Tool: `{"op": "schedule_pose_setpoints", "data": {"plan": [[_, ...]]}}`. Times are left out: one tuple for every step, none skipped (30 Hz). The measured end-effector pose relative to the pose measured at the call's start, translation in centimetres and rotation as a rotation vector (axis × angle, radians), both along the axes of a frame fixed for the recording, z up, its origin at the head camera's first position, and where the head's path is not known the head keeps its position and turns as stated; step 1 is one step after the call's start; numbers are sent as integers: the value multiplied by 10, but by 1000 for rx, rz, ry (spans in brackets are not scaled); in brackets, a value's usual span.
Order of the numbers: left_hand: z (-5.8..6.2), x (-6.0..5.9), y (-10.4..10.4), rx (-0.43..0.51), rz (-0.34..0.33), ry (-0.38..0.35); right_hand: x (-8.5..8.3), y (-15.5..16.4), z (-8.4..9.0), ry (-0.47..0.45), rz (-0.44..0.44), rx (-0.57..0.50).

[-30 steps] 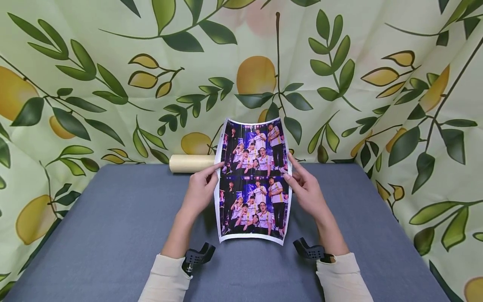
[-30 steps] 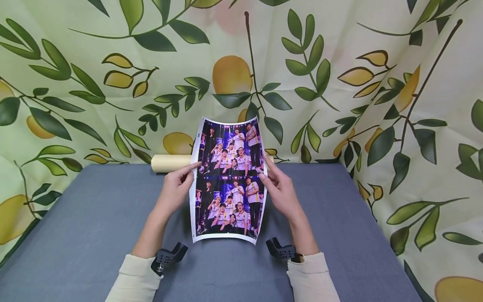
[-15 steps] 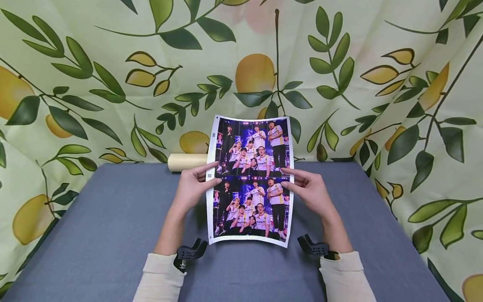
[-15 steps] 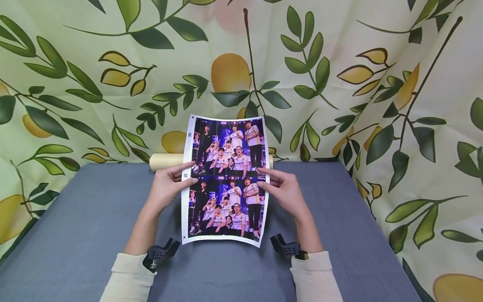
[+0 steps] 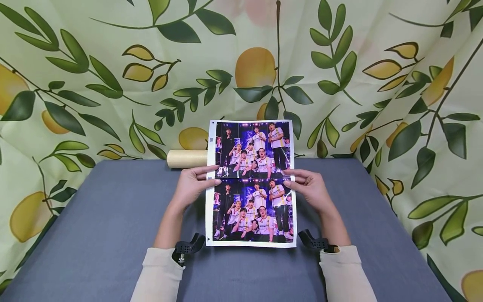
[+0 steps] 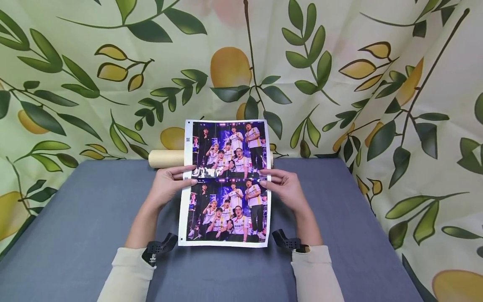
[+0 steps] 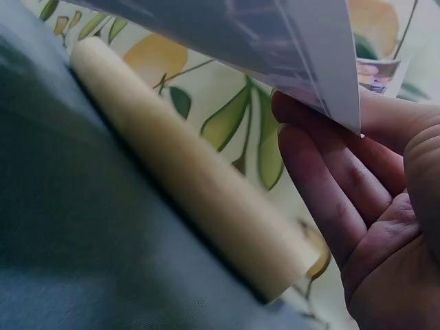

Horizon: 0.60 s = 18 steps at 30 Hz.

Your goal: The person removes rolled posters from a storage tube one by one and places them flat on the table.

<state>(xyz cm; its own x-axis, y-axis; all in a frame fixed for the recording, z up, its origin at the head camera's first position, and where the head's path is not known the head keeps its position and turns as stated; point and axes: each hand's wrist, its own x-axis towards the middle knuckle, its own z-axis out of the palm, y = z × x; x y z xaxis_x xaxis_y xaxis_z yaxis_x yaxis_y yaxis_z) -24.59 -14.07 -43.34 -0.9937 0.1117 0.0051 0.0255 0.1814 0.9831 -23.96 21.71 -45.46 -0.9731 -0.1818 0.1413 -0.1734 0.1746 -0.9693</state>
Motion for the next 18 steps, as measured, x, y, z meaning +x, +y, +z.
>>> {"op": "schedule_pose_setpoints", "data": {"plan": [[-3, -1, 0, -5, 0, -3, -2, 0, -4, -8, 0, -1], [-7, -3, 0, -9, -3, -6, -3, 0, -9, -17, 0, -4], [-11, -4, -1, -18, -4, -7, -5, 0, -13, -24, 0, -7], [-16, -6, -1, -17, -5, -11, -6, -1, -18, -32, 2, -15], [-21, -8, -1, -22, -4, -11, -7, -1, -22, -38, 5, -24], [-26, -10, -1, -31, 1, -7, -9, -1, -27, -44, 11, -38], [-31, -11, -1, -33, 4, -8, -10, -1, -31, -50, 13, -47], [-37, -13, -1, -29, 5, -10, -11, -1, -35, -56, 20, -60], [-42, -14, 0, -22, 5, -12, -11, -2, -39, -65, 21, -71], [-46, -15, 0, -10, 5, -16, -12, -2, -42, -72, 22, -82], [-51, -15, 1, -3, 8, -16, -12, -3, -45, -78, 19, -89], [-55, -16, 1, 3, 14, -15, -13, -4, -47, -79, 14, -88], [-60, -17, 1, 16, 16, -19, -13, -5, -50, -82, 7, -89], [-63, -17, 2, 22, 17, -21, -13, -6, -52, -83, 1, -92], [-67, -18, 3, 23, 20, -18, -14, -7, -53, -86, -11, -96], [-69, -18, 3, 21, 28, -16, -14, -8, -55, -80, -15, -98], [-71, -18, 4, 18, 36, -15, -15, -9, -56, -79, -21, -99], [-73, -18, 5, 21, 43, -16, -15, -10, -57, -77, -27, -102]]}}
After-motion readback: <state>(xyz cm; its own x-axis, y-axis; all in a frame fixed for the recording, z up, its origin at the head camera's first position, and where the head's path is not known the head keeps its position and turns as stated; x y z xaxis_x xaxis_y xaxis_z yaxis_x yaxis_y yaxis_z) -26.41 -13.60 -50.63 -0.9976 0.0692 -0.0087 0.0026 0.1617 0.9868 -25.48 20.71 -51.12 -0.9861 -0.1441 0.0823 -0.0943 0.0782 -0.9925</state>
